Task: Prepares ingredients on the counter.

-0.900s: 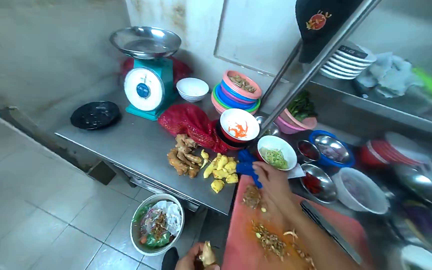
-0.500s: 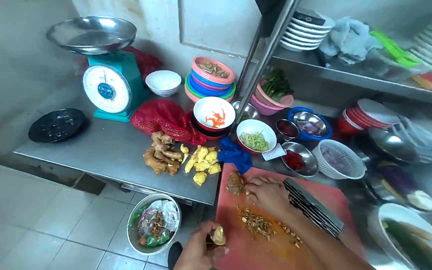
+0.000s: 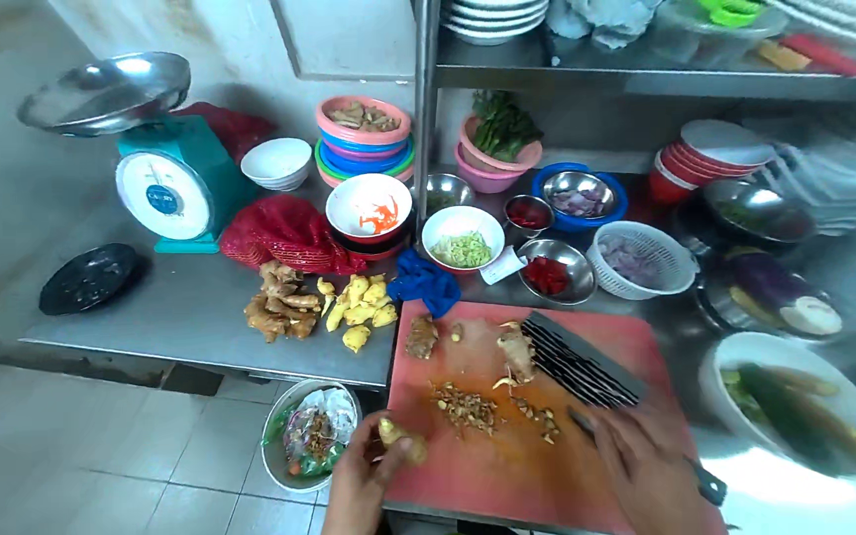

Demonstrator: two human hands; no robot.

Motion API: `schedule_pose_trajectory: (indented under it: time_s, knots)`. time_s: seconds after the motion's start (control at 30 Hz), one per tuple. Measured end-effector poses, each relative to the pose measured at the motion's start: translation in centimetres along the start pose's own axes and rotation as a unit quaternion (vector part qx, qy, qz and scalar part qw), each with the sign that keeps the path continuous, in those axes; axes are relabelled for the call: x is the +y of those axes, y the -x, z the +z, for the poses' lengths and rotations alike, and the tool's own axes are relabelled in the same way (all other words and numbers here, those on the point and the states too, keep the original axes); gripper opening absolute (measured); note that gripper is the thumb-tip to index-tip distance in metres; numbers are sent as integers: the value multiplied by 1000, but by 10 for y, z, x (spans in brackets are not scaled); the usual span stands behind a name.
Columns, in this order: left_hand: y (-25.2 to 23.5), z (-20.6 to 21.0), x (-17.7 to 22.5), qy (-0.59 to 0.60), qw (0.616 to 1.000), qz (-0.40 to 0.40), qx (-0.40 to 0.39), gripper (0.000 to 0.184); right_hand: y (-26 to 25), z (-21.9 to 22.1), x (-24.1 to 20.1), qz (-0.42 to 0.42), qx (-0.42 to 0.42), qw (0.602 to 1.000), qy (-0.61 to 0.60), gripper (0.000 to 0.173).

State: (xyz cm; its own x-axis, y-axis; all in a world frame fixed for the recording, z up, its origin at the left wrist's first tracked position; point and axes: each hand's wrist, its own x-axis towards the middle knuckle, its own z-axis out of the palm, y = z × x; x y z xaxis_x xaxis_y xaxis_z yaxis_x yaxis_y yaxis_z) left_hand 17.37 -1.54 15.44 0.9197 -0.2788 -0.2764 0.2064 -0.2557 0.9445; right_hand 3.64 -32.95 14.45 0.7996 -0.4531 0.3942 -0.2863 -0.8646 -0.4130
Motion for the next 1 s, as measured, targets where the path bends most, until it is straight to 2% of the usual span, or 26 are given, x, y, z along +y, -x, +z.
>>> schedule_pose_trajectory:
  time_s: [0.07,0.13,0.23,0.3,0.4,0.6,0.67,0.73,0.8,0.9,1.0]
  knots:
    - [1,1,1,16,1000,-24,7,38,47,-13,20,6,-41,999,32,26]
    - [1,2,0,38,999,-38,10,35,70,-14,31,-10,-50,997,57,27]
    - [-1,7,-1,63,998,-28,9,37,69,1,34,-16,-20,994,104,33]
    - [-3,11,-1,58,998,-10,-4,41,62,9,35,13,-34,993,108,33]
    - [-4,10,0,22,999,22,-21,38,56,2,34,49,-79,995,34,25]
    - [-2,3,-4,17,1000,23,-13,36,48,-34,13,154,-119,976,-96,31]
    - [2,1,-7,21,999,35,-4,36,44,-39,-12,221,-135,942,-213,30]
    - [7,1,-12,7,997,69,13,37,39,-25,-50,285,-152,885,-334,28]
    - [10,3,-23,-39,989,136,41,37,38,7,-86,287,-187,865,-367,29]
    - [13,6,-29,-145,960,227,81,37,37,52,-133,208,-209,910,-292,29]
    - [17,7,-28,-195,940,254,117,39,37,74,-163,125,-130,963,-199,26]
